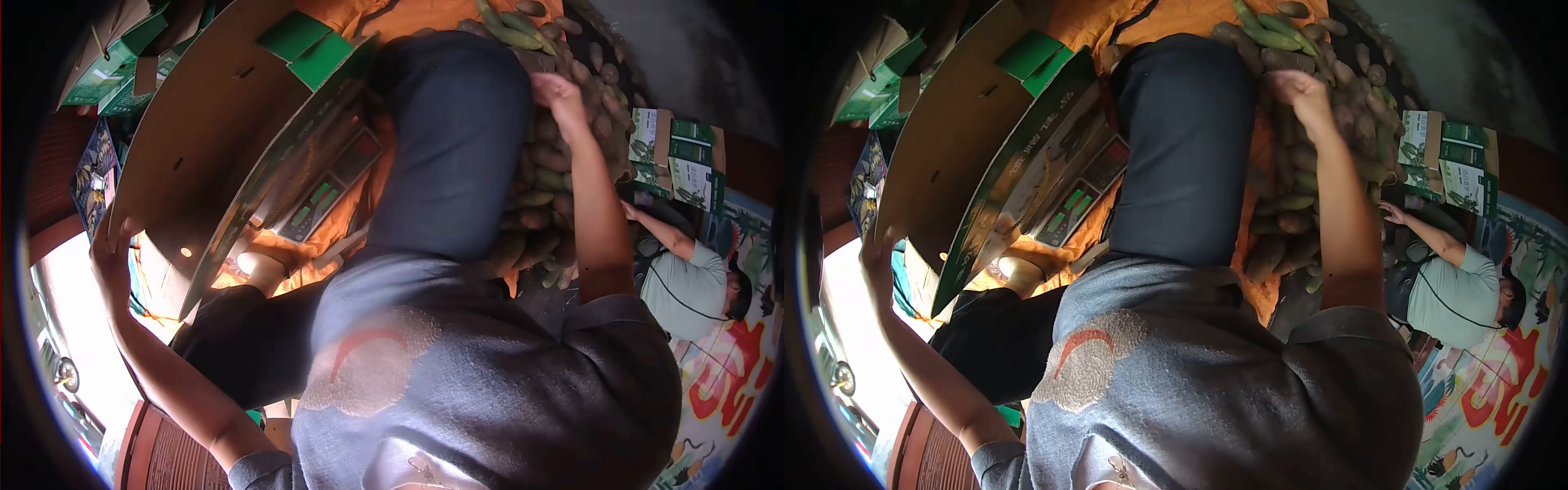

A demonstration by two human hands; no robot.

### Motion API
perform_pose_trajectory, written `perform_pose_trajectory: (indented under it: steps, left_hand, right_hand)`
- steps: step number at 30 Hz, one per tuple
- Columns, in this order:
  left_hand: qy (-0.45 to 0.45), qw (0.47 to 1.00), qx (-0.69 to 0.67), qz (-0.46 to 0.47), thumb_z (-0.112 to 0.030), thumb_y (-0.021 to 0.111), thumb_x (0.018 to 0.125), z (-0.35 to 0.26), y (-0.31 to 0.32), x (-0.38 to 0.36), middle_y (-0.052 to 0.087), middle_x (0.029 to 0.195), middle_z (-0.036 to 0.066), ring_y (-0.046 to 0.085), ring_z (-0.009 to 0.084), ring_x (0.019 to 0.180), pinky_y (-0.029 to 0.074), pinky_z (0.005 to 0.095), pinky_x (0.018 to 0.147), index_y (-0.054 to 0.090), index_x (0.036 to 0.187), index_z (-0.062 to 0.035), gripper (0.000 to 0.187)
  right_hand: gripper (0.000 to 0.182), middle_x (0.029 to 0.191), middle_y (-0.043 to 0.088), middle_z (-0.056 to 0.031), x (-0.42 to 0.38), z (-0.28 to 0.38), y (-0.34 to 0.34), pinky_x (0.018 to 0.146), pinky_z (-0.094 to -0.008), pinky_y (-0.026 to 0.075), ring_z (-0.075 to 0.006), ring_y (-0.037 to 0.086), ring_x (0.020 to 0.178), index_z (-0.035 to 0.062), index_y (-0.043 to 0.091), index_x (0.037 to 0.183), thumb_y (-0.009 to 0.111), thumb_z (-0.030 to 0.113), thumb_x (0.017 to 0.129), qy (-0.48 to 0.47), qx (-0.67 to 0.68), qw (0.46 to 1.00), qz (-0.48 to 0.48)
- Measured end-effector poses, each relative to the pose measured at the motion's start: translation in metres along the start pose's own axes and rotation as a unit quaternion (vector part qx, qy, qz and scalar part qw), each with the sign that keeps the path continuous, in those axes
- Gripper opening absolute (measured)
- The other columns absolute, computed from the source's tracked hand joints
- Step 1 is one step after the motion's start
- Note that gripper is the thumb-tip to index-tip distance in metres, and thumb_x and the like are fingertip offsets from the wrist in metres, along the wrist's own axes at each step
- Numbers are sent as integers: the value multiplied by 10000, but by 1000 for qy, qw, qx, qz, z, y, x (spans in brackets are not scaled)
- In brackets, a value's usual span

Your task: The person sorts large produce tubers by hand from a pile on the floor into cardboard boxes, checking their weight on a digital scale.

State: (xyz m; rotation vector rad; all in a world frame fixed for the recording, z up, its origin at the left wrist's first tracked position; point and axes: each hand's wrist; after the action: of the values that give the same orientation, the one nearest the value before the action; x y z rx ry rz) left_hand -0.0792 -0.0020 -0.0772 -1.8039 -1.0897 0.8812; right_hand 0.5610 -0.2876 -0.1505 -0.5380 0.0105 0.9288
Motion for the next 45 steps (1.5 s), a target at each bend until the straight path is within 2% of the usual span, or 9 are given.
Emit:
perform_pose_trajectory:
  steps: [2, 4, 7, 11, 14, 17, 20, 37, 45]
  left_hand:
    - [63, 967, -246, -36, -489, 463, 892, -2, 2, -4, 461, 1330, 98, 424, 265, 1239, 307, 422, 1038, 548, 1226, -107, 515]
    - [42, 982, -182, -36, -649, 212, 879, -10, -12, -9, 375, 1397, 77, 334, 272, 1300, 233, 462, 1078, 395, 1354, -160, 706]
    - [-45, 951, -285, -107, -648, 186, 881, -5, -13, -12, 358, 1404, 90, 342, 270, 1295, 223, 465, 1085, 279, 1405, -178, 710]
    - [-97, 943, -272, -165, -628, 249, 886, 1, -8, -18, 376, 1392, 88, 365, 263, 1281, 227, 463, 1086, 259, 1408, -179, 688]
    - [-112, 934, -284, -184, -586, 343, 891, 30, -7, -24, 396, 1377, 82, 384, 266, 1268, 279, 449, 1069, 290, 1395, -166, 658]
    - [-141, 930, -265, -212, -566, 377, 891, 33, -7, -31, 415, 1364, 86, 396, 268, 1259, 322, 447, 1047, 318, 1384, -156, 644]
    - [-132, 944, -212, -214, -549, 378, 898, 45, -12, -39, 431, 1353, 88, 412, 267, 1248, 330, 452, 1039, 333, 1377, -144, 629]
    - [-83, 928, -261, -253, -421, 466, 914, 32, -23, -13, 399, 1357, 157, 469, 289, 1192, 365, 411, 1026, 378, 1339, -50, 571]
    - [38, 968, -205, -142, -188, 439, 956, -7, -29, 12, 560, 1209, 96, 513, 208, 1143, 392, 331, 979, 514, 1240, -47, 325]
  right_hand:
    - [325, 925, 640, -38, -22, -37, 9, 706, -242, 479, -112, 591, 791, 28, 606, 1055, 454, -94, 795, 80, -6, 997, -11]
    - [320, 885, 635, -36, -25, -104, 6, 664, -244, 469, -131, 587, 742, 29, 603, 1025, 459, -110, 775, 140, -79, 987, 12]
    - [234, 899, 634, -58, -21, -284, -11, 698, -289, 479, -164, 598, 796, 33, 586, 1076, 518, 41, 852, 117, -236, 962, 70]
    - [461, 1114, 588, -176, -53, -248, 22, 866, -366, 445, -290, 553, 1069, 36, 502, 1220, 618, 227, 817, 239, -421, 873, 59]
    - [650, 1279, 464, -217, -58, -295, 19, 976, -376, 363, -304, 420, 1226, 44, 414, 1298, 659, 323, 765, 135, -377, 913, 74]
    - [691, 1333, 425, -186, -49, -279, 27, 987, -358, 352, -260, 413, 1241, 62, 351, 1343, 648, 303, 768, 284, -367, 878, 116]
    - [693, 1271, 474, -175, -52, -346, 23, 979, -382, 367, -288, 457, 1180, 45, 418, 1290, 634, 405, 738, 138, -333, 932, 50]
    - [475, 1034, 561, -95, -50, -286, 49, 797, -286, 409, -183, 514, 923, 11, 495, 1173, 648, 229, 780, 211, -404, 889, -38]
    - [374, 923, 602, -57, -1, -167, 25, 712, -241, 429, -134, 542, 801, -5, 531, 1118, 655, 147, 799, -7, -182, 950, -253]
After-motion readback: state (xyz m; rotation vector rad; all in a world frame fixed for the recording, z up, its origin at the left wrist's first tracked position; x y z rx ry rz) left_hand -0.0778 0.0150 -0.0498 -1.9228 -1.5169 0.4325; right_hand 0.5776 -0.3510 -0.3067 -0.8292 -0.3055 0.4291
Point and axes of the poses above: each hand's wrist, its own x-axis towards the middle knuckle, its own y-axis out of the palm, z = x × y
